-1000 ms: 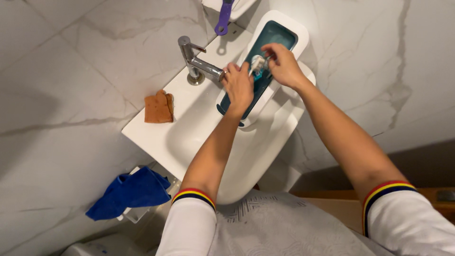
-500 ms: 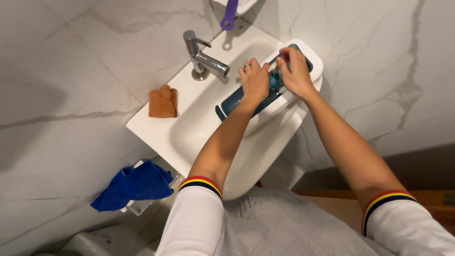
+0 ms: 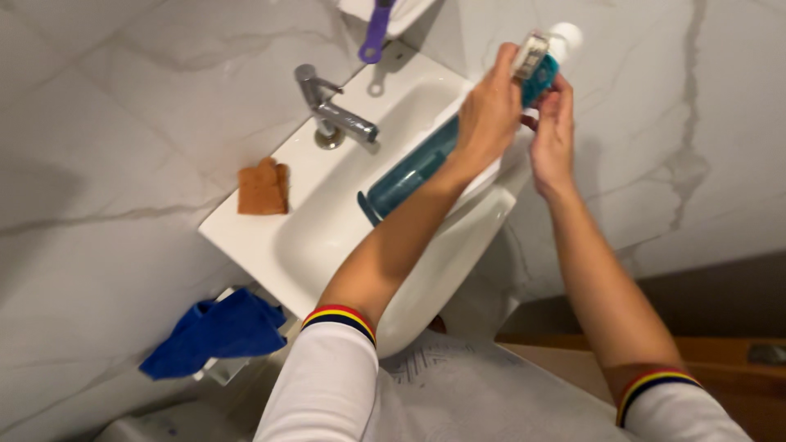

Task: The person removes a wall-mounted toothbrush holder, takes out toothbrushes and toothpaste, and places them on the sink. They then disassemble the holder, apply cleaning liquid, and scrub the parts with a sponge under running water.

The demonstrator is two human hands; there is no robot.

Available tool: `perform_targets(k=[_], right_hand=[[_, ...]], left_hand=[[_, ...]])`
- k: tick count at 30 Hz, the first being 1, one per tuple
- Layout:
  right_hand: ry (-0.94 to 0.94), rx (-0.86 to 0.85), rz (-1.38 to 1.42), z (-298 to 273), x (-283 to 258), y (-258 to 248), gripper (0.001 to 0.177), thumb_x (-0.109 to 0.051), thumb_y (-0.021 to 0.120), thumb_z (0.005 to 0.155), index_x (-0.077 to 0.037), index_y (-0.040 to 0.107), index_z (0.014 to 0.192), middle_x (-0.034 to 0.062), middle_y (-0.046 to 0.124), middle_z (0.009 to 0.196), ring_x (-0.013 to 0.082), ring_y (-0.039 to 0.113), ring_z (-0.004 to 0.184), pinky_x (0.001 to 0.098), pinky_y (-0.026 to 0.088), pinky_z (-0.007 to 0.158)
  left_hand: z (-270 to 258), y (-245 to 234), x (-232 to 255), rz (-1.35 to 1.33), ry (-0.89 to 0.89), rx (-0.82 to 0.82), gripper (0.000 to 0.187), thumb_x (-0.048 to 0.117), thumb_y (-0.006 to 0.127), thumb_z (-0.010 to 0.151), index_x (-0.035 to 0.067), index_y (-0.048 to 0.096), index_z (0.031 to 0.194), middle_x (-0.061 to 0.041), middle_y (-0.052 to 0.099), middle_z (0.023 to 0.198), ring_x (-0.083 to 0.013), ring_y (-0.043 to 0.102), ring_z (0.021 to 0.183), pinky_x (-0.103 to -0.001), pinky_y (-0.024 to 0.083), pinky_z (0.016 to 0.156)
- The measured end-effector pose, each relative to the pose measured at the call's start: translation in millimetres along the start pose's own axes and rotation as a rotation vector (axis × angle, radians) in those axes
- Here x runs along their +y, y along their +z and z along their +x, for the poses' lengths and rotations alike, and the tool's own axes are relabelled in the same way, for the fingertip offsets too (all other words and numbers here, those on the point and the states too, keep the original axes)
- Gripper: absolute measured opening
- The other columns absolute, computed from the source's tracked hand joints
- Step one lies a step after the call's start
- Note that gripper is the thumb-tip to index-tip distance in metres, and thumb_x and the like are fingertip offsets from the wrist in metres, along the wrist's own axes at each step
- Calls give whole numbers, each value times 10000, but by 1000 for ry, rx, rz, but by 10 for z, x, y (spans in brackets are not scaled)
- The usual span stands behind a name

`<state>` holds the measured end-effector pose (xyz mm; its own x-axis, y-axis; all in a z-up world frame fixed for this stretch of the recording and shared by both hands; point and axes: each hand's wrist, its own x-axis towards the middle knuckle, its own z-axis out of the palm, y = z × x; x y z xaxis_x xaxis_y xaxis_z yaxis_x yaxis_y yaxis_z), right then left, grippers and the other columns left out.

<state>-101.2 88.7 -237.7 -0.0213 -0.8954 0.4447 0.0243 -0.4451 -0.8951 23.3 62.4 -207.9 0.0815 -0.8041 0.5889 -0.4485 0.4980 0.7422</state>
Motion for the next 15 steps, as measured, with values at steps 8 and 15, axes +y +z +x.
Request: perform_targets(k=[8,15], right_hand=[[187,-489,-52,-383,-387,684,569,-307,536,1072,-54,310,1529,34,521,1394,121,490,1265,285,421,1061],[247,-480,264,-856,-422,1412,473,-172,579,1089,-34,421,1513,29,568,1293,77,521,1172,252,458,1029]], left_hand=[[-541,-939,-47,-254,-440,148,297,218,486,1066,28,555,1284,-232,724,853,-347,705,762,-465,535,682],[-1151,-1716,-123,-494,-157,209,298,179,484,1128,35,543,1382,-135,679,1009,-138,626,903,-313,516,846]])
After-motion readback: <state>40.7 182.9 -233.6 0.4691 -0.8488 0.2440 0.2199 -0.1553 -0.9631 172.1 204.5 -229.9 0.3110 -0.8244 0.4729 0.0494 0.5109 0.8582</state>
